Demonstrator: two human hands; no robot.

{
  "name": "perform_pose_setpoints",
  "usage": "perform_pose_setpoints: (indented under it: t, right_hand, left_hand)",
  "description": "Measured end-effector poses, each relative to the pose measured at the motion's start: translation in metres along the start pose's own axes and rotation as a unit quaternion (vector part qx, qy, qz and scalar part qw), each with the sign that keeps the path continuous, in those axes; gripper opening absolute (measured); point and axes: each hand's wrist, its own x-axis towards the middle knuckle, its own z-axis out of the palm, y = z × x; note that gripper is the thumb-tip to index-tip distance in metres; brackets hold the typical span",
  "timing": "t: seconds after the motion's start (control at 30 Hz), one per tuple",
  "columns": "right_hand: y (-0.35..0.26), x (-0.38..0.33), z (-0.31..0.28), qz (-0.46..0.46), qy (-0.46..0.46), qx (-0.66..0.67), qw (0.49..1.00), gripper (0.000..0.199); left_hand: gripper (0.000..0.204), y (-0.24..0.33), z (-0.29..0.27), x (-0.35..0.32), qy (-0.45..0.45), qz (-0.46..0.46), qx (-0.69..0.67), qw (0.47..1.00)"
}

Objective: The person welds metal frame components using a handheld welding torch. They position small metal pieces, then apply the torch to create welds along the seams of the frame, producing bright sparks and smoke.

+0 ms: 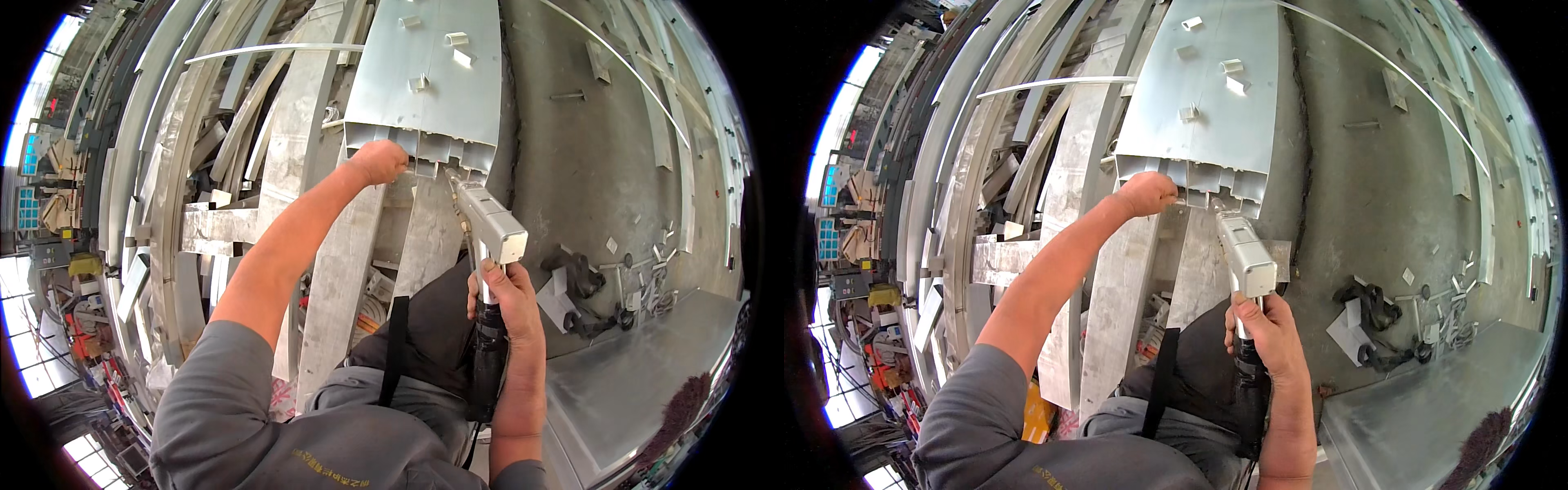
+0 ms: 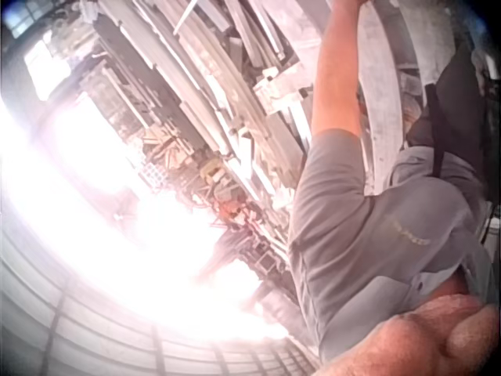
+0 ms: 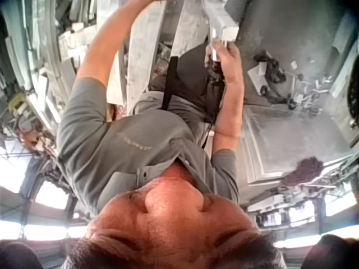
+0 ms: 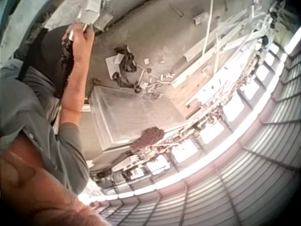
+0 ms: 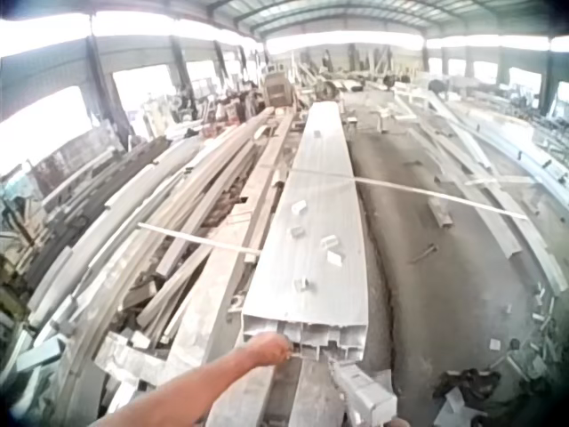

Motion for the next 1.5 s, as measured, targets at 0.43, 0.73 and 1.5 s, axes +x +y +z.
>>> perform_pose_setpoints:
  t: [0.43,0.73,1.5]
  right_hand:
    - [0.028,0.001,0.012,-0.003,-0.042,-0.111,0.993,0.051]
    - [0.039,0.010,0.026,-0.012,-0.066,-0.197,0.978,0.050]
    - [0.052,0.016,0.039,-0.064,-0.041,-0.268,0.960,0.061]
  left_hand:
    - [0.020,0.003,-0.005,0.001,-0.031,-0.002,0.024,0.999]
    - [0.020,0.007,-0.009,-0.001,-0.031,0.018,0.044,0.998]
    - [0.020,0.003,-0.006,-0.003,0.000,0.063,0.042,0.997]
